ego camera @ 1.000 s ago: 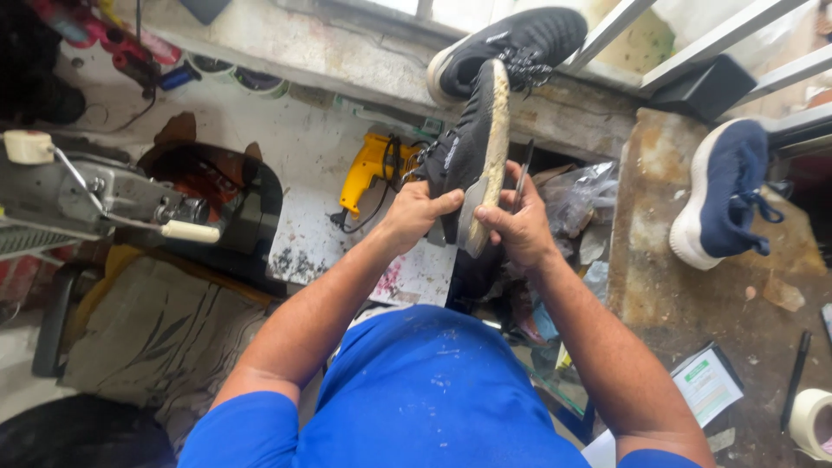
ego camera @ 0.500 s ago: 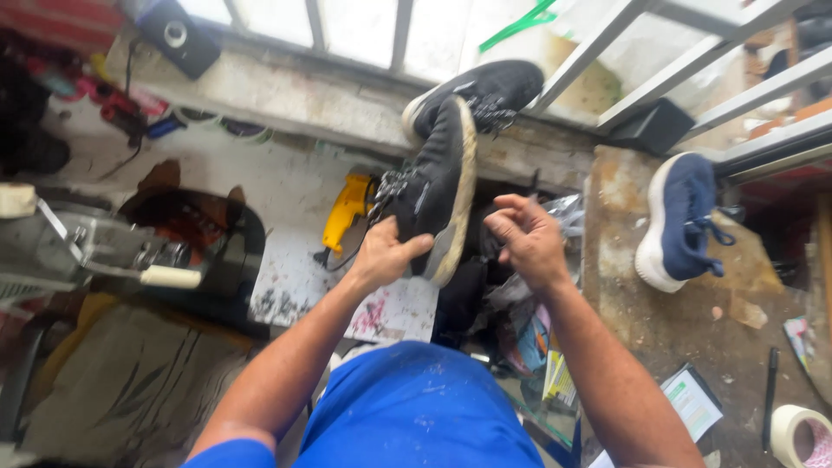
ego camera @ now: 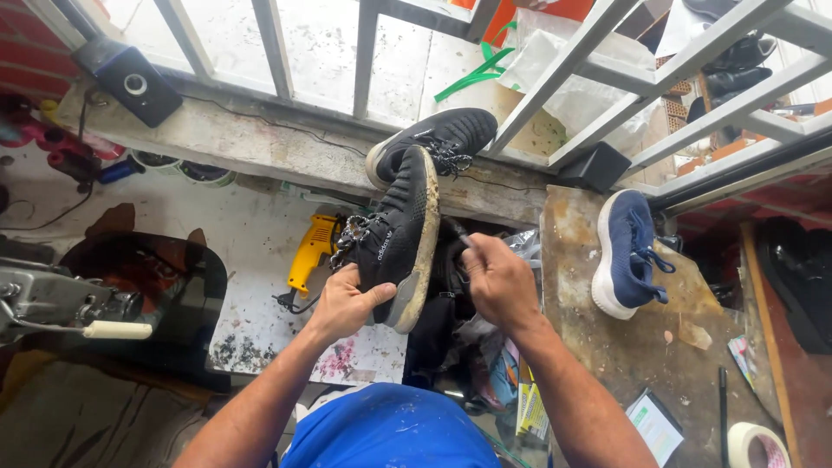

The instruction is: Inspecting shoes and writing a service receipt for a customer at a shoe repair shop counter

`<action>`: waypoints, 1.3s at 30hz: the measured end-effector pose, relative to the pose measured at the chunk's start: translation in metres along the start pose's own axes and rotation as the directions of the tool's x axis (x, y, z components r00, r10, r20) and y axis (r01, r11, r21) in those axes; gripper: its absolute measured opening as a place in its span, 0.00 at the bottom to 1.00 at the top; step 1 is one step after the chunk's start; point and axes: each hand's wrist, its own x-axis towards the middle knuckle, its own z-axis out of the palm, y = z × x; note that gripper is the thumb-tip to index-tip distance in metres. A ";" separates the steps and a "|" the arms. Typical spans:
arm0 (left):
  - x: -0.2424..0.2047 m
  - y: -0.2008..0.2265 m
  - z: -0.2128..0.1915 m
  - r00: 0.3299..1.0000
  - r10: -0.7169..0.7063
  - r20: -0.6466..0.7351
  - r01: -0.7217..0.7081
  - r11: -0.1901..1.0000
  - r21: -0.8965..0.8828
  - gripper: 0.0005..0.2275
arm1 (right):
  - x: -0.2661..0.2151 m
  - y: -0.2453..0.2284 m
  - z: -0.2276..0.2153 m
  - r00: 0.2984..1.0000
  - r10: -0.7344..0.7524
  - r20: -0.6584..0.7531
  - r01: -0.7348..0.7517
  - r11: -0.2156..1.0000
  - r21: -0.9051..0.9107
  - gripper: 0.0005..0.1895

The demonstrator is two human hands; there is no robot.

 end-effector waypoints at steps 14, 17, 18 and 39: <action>0.005 -0.004 -0.018 0.998 0.018 -0.061 -0.009 0.990 0.144 0.12 | -0.024 0.007 -0.016 0.965 -0.250 0.075 0.259 0.952 -0.165 0.07; 0.023 -0.011 -0.026 0.993 0.008 -0.120 0.036 0.931 0.364 0.18 | -0.038 0.024 -0.042 0.954 -0.278 0.114 0.291 0.949 -0.121 0.09; 0.030 -0.016 -0.033 0.993 -0.012 -0.116 0.075 0.829 0.554 0.24 | -0.041 0.032 -0.051 0.973 -0.172 0.156 0.189 0.977 -0.100 0.12; 0.181 0.033 -0.110 0.970 -0.086 -0.228 0.131 0.973 0.189 0.23 | -0.144 0.090 -0.089 0.962 0.170 -0.212 -0.139 0.978 0.153 0.11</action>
